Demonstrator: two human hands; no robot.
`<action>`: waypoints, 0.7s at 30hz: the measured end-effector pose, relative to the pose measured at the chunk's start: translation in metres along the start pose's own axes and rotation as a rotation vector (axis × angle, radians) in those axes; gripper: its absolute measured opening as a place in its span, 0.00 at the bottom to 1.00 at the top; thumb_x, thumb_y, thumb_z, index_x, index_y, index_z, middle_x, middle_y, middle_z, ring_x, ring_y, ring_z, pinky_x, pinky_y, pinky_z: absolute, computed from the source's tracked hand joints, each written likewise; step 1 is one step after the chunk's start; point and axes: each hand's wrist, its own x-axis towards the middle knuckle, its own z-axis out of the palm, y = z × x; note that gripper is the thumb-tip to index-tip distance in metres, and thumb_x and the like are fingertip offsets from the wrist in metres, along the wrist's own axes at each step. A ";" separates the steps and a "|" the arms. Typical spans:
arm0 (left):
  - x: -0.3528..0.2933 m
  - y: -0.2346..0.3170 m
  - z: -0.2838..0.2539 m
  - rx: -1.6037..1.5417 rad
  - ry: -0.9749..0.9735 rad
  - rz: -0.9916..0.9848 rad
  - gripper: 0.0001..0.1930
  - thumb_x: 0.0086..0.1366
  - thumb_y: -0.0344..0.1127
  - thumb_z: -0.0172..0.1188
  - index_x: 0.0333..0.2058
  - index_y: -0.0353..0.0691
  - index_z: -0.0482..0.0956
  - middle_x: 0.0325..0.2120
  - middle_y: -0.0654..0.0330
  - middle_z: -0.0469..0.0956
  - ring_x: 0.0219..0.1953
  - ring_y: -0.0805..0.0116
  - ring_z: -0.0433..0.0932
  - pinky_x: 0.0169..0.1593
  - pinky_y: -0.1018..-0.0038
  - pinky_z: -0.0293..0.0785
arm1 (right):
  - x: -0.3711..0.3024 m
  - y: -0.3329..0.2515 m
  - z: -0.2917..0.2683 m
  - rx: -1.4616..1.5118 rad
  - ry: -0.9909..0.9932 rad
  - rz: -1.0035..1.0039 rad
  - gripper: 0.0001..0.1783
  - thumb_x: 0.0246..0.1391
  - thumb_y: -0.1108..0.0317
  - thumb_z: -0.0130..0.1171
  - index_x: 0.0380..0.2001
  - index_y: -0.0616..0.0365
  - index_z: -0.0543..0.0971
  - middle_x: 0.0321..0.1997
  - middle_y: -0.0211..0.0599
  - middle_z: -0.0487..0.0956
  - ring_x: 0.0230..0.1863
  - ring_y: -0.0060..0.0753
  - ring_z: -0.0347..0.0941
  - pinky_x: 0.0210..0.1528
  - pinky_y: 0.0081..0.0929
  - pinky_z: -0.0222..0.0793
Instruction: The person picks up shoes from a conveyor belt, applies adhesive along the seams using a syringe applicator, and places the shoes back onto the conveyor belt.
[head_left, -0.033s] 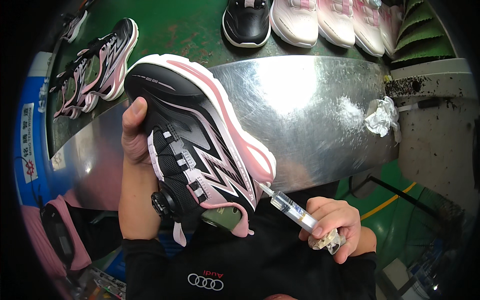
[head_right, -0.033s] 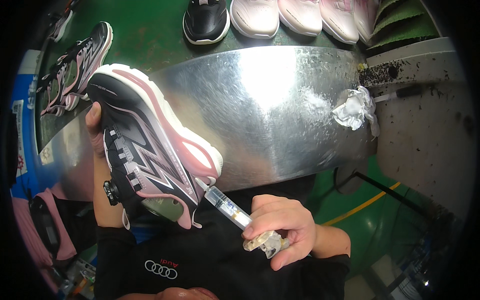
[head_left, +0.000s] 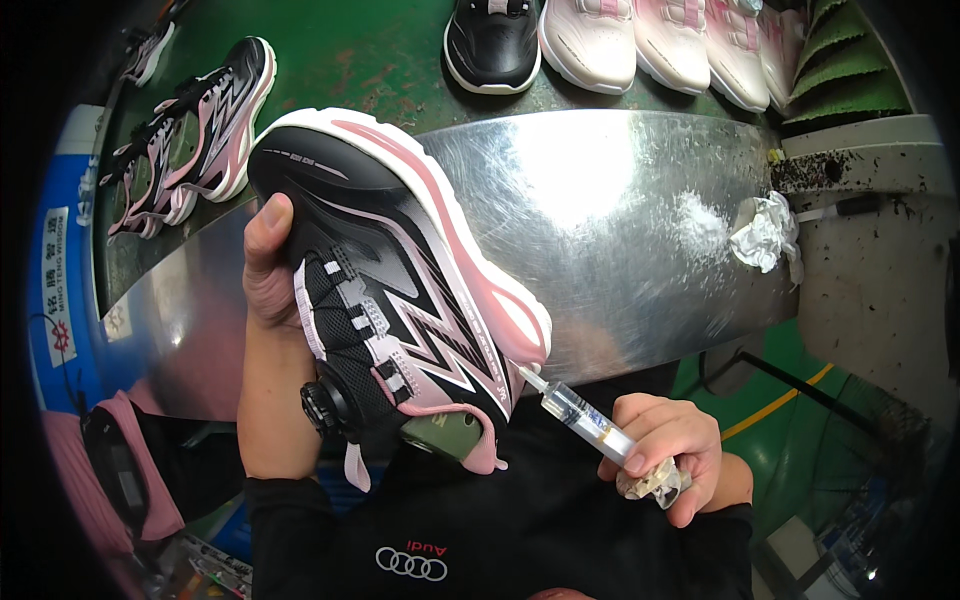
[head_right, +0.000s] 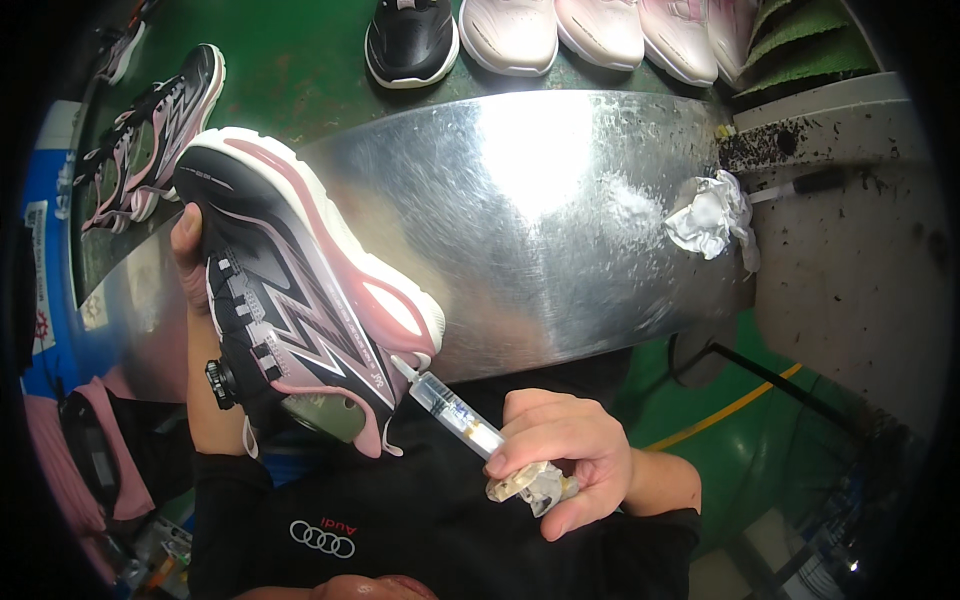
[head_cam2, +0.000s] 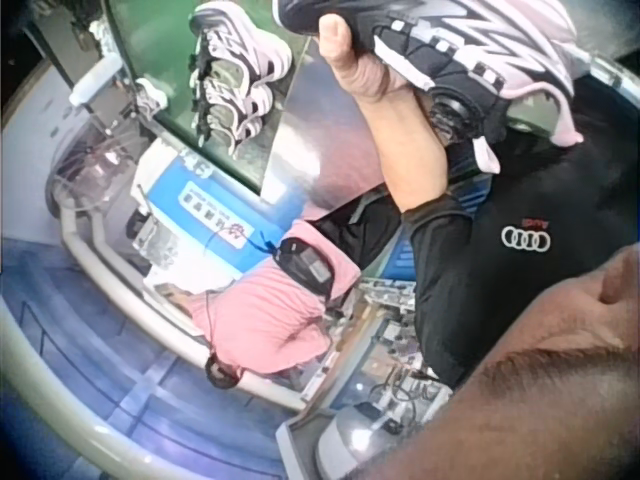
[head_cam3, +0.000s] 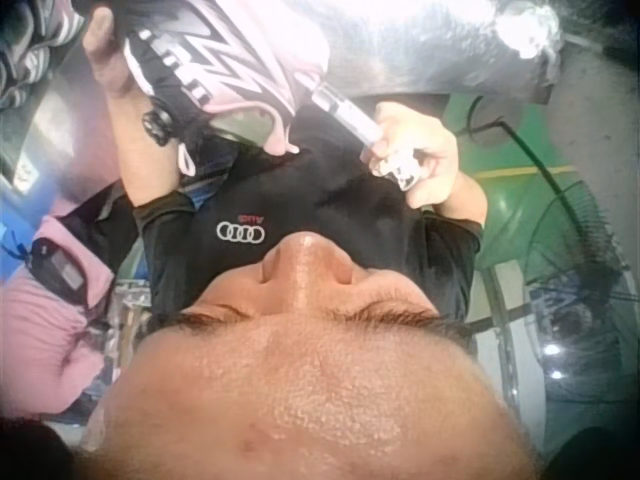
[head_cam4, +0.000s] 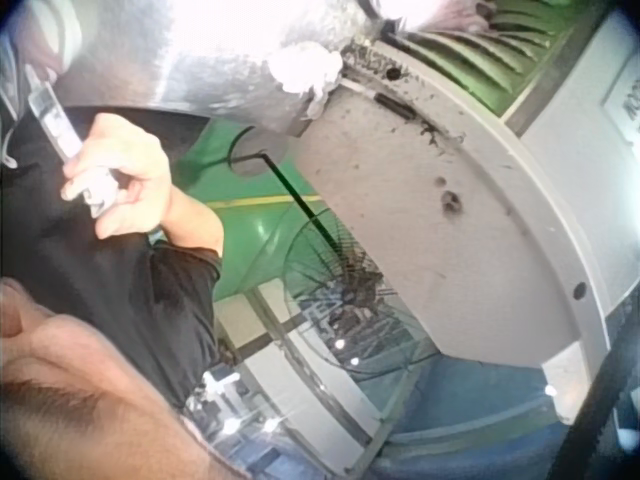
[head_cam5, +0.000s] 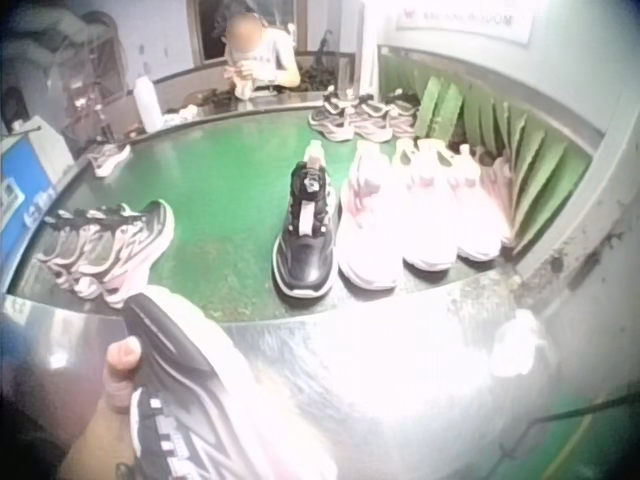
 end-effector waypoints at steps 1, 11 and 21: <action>-0.001 0.001 -0.001 -0.002 0.005 0.006 0.25 0.59 0.41 0.55 0.51 0.31 0.68 0.45 0.48 0.75 0.45 0.56 0.77 0.51 0.62 0.74 | -0.001 0.000 0.002 -0.012 -0.005 -0.007 0.30 0.44 0.49 0.67 0.40 0.67 0.77 0.32 0.41 0.79 0.26 0.33 0.68 0.28 0.27 0.57; 0.005 0.002 -0.008 -0.024 0.046 -0.024 0.23 0.60 0.44 0.55 0.50 0.35 0.70 0.46 0.53 0.76 0.48 0.61 0.75 0.54 0.65 0.71 | -0.009 0.015 -0.006 -0.013 0.022 -0.050 0.30 0.43 0.48 0.67 0.39 0.65 0.78 0.30 0.40 0.79 0.25 0.33 0.68 0.26 0.27 0.56; 0.007 -0.002 -0.005 -0.017 0.097 -0.026 0.23 0.61 0.46 0.54 0.51 0.38 0.71 0.47 0.53 0.75 0.48 0.60 0.75 0.55 0.62 0.70 | -0.013 0.025 -0.010 -0.013 0.046 -0.091 0.29 0.43 0.49 0.67 0.39 0.64 0.78 0.30 0.35 0.80 0.25 0.30 0.68 0.27 0.26 0.57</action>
